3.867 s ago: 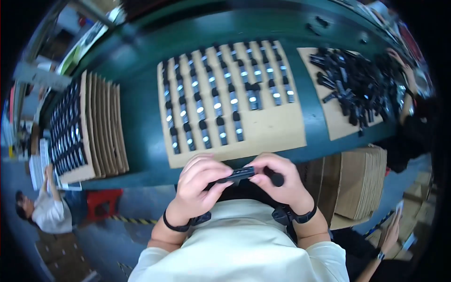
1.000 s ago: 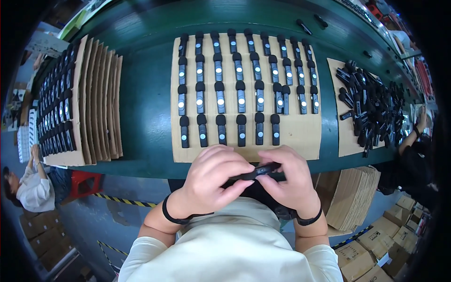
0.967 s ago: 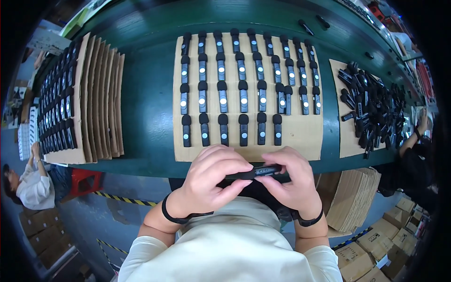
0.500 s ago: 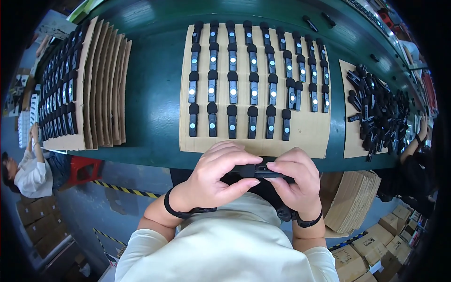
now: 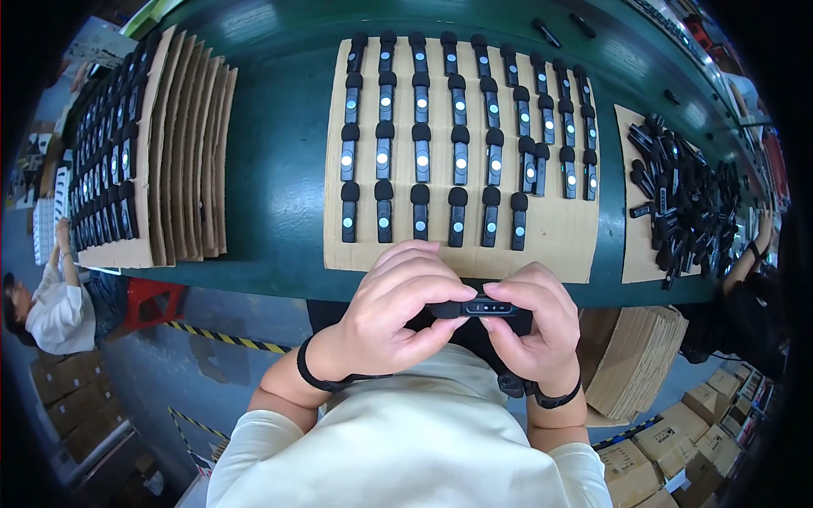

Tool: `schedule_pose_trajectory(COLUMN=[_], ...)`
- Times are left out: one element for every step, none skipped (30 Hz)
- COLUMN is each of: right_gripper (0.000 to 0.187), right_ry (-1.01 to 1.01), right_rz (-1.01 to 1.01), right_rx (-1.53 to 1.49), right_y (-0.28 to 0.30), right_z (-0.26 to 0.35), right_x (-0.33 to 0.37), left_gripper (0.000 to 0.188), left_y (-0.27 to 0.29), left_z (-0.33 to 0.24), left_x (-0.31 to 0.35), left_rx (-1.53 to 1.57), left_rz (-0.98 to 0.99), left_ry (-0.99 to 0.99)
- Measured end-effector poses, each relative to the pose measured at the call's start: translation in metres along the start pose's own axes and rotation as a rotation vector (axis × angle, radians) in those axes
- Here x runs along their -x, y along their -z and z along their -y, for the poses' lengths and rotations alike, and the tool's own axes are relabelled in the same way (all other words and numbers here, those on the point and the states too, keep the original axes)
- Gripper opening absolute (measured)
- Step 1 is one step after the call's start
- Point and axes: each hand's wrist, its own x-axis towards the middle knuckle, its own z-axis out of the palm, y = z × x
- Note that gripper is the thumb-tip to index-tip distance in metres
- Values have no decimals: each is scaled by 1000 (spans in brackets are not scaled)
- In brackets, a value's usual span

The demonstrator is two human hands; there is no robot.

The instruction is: The person picks up a microphone from a cardboard sheet, attaches a foam windscreen to it, and then places the assembled unit onto a conveyor belt before repeating the process.

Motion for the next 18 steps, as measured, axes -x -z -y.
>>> schedule_pose_trajectory(right_gripper=[40,40,40,40,40,40,41,41,41,41,38,35,32,32,32,32,32,32], right_ry=[3,3,11,18,25,24,41,58,76,76,66,56,46,45,-2,-49,-97,-98], right_rz=[-2,-2,6,13,21,20,20,20,19,20,9,-2,-13,-13,-5,3,10,10], right_rx=[1,1,19,38,57,57,59,61,62,61,49,36,24,24,-13,-49,-85,-86], right_y=[0,0,0,1,1,1,0,-1,-1,-2,-3,-5,-5,-5,-4,-2,-1,-1], right_z=[0,0,1,2,3,2,0,-2,-4,-4,-4,-4,-4,-3,-1,0,1,1], right_x=[0,-1,-1,-1,0,0,0,0,0,1,0,0,0,1,2,3,3,3], left_gripper=[28,28,27,27,27,27,27,27,27,26,26,26,26,26,26,26,26,26], left_y=[0,0,0,0,0,1,1,1,0,-1,-1,-1,-1,-1,-1,-1,-1,0], left_z=[0,0,0,-1,-1,-2,-3,-3,-2,-2,-2,-2,-2,-2,-2,-2,-2,-1], left_x=[0,0,0,-1,-2,-3,-3,-4,-5,-6,-6,-6,-5,-5,-5,-5,-5,-5], left_rx=[5,10,15,16,34,51,69,70,62,55,47,47,49,53,56,56,53,50], left_rz=[4,8,11,12,6,0,-6,-5,5,14,24,24,17,10,2,3,3,4], left_ry=[4,8,12,12,21,31,40,41,54,66,79,80,84,88,91,92,91,91])
